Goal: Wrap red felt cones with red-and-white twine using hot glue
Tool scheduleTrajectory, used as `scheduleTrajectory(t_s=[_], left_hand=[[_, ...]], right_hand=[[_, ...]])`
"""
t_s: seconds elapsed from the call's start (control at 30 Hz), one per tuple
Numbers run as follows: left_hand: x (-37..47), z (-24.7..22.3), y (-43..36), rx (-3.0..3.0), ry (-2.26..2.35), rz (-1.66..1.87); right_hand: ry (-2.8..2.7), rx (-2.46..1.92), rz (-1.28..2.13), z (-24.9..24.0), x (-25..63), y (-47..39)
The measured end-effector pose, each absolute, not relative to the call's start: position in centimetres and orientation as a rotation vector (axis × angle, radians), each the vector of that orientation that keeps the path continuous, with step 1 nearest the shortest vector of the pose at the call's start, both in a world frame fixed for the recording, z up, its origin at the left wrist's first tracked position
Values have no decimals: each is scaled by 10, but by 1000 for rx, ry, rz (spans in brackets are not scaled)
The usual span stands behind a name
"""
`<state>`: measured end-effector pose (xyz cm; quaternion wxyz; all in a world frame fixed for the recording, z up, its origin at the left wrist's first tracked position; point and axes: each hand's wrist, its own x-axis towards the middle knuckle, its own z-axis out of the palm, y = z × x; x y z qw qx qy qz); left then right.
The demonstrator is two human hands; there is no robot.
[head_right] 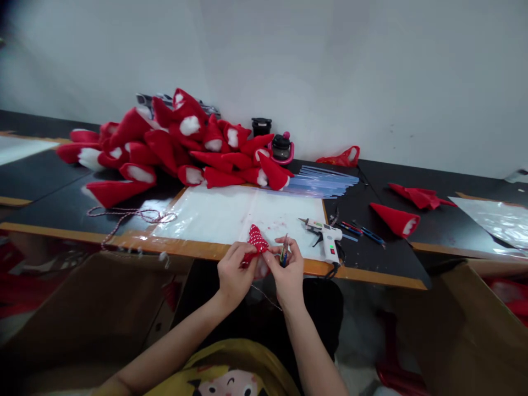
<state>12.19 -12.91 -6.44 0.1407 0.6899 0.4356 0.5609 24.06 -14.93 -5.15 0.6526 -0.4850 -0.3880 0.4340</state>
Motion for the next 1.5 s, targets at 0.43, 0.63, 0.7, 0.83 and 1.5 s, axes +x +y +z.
scheduleTrajectory(t_s=[0.43, 0.63, 0.7, 0.83, 1.5], left_hand=[[108, -77, -142, 1832, 1292, 1542], [101, -78, -142, 1676, 1347, 1556], [99, -80, -142, 1695, 1331, 1546], [93, -84, -143, 1702, 1319, 1532], [71, -89, -161, 1687, 1270, 1475]], right_hand=[[-1174, -1262, 531, -47, 243, -163], [-1185, -1521, 336, -71, 278, -161], [-1420, -1724, 225, -81, 284, -168], [-1820, -2116, -60, -94, 285, -185], [-2076, -2168, -80, -89, 298, -201]])
